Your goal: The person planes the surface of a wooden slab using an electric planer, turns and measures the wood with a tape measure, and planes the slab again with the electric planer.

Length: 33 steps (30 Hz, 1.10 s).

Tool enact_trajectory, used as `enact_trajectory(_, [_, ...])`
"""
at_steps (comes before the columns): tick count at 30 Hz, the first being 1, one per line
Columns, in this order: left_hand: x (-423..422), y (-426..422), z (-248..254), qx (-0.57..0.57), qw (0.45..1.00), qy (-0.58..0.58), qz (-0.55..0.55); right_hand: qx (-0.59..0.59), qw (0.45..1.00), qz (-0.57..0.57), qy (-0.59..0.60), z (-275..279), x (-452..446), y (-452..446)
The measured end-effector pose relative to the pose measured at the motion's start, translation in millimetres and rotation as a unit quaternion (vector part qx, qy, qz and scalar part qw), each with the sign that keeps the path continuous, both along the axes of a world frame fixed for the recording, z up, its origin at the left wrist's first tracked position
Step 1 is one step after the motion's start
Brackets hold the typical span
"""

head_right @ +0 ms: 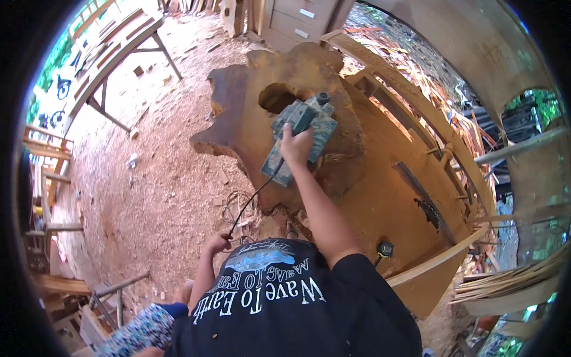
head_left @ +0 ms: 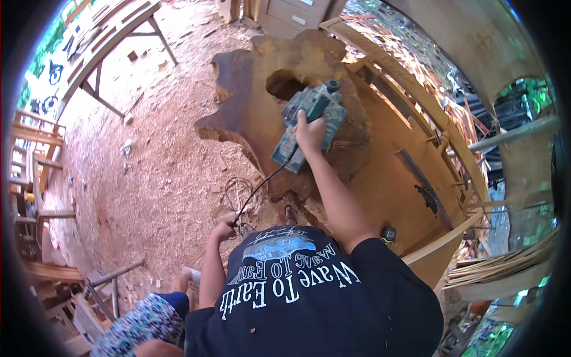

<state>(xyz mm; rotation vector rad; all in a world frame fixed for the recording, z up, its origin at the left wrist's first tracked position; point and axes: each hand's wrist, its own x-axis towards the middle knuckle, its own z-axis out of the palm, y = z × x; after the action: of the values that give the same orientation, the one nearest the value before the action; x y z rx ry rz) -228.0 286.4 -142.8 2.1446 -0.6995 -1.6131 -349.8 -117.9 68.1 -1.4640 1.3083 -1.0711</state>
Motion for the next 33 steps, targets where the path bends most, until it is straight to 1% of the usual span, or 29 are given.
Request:
enact_trajectory(1, [-6, -3, -3, 0.014, 1.0, -0.007, -0.008, 0.004, 1.0, -0.005, 0.015, 0, 0, 0])
enact_trajectory(4, [-29, 1, 5, -0.005, 0.996, -0.085, -0.026, 0.006, 0.999, -0.004, 0.036, -4, -1, 0])
enact_trajectory(5, [-35, 11, -9, -0.016, 0.994, -0.108, -0.024, 0.005, 0.999, -0.001, 0.034, -5, 0, -1])
enact_trajectory(7, [-47, 32, -25, 0.003, 0.992, -0.126, 0.018, 0.004, 1.0, 0.006, 0.029, -5, 1, -1])
enact_trajectory(9, [-56, 46, -19, 0.06, 0.982, -0.177, -0.003, 0.005, 1.0, 0.012, 0.024, -6, -1, -1])
enact_trajectory(12, [-63, 80, -26, 0.063, 0.977, -0.202, 0.021, 0.008, 1.0, 0.024, 0.015, -4, -3, -2])
enact_trajectory(13, [-65, 89, -26, 0.065, 0.977, -0.194, 0.054, 0.007, 1.0, 0.024, 0.009, -4, -3, -2])
enact_trajectory(14, [-73, 91, -9, 0.066, 0.977, -0.186, 0.085, 0.005, 1.0, 0.022, 0.002, -4, -3, -2])
enact_trajectory(15, [-77, 97, -2, 0.067, 0.975, -0.177, 0.117, 0.003, 1.0, 0.021, -0.004, -7, -2, -3])
enact_trajectory(16, [-79, 100, 4, 0.06, 0.976, -0.163, 0.131, -0.029, 0.999, 0.015, -0.009, -10, -2, -3])
enact_trajectory(18, [-77, 108, -6, 0.079, 0.974, -0.179, 0.117, -0.096, 0.995, 0.005, -0.02, -20, 3, -6])
enact_trajectory(21, [-69, 105, -14, 0.087, 0.977, -0.168, 0.094, -0.009, 0.999, 0.016, -0.026, -13, 1, -7])
enact_trajectory(23, [-63, 105, -18, 0.077, 0.982, -0.151, 0.088, 0.044, 0.992, 0.058, -0.101, 2, -6, -9])
enact_trajectory(24, [-57, 104, -22, 0.123, 0.976, -0.171, 0.047, 0.071, 0.985, 0.079, -0.137, 12, -9, -8])
enact_trajectory(25, [-52, 102, -27, 0.12, 0.977, -0.173, 0.032, 0.09, 0.973, 0.109, -0.184, 18, -8, -10])
enact_trajectory(26, [-47, 104, -47, 0.118, 0.978, -0.173, 0.013, 0.109, 0.958, 0.137, -0.227, 22, -9, -14])
enact_trajectory(27, [-48, 103, -47, 0.118, 0.978, -0.17, -0.014, 0.13, 0.942, 0.156, -0.268, 27, -16, -16])
enact_trajectory(28, [-45, 100, -49, 0.164, 0.972, -0.166, -0.032, 0.164, 0.954, 0.09, -0.232, 30, -16, -16])
enact_trajectory(29, [-41, 93, -44, 0.161, 0.971, -0.168, -0.048, 0.173, 0.958, 0.082, -0.215, 32, -27, -13])
enact_trajectory(31, [-32, 87, -39, 0.132, 0.974, -0.17, -0.073, 0.177, 0.968, 0.109, -0.14, 46, -61, 6])
enact_trajectory(33, [-27, 84, -34, 0.112, 0.976, -0.161, -0.095, 0.196, 0.959, 0.113, -0.169, 71, -103, 32])
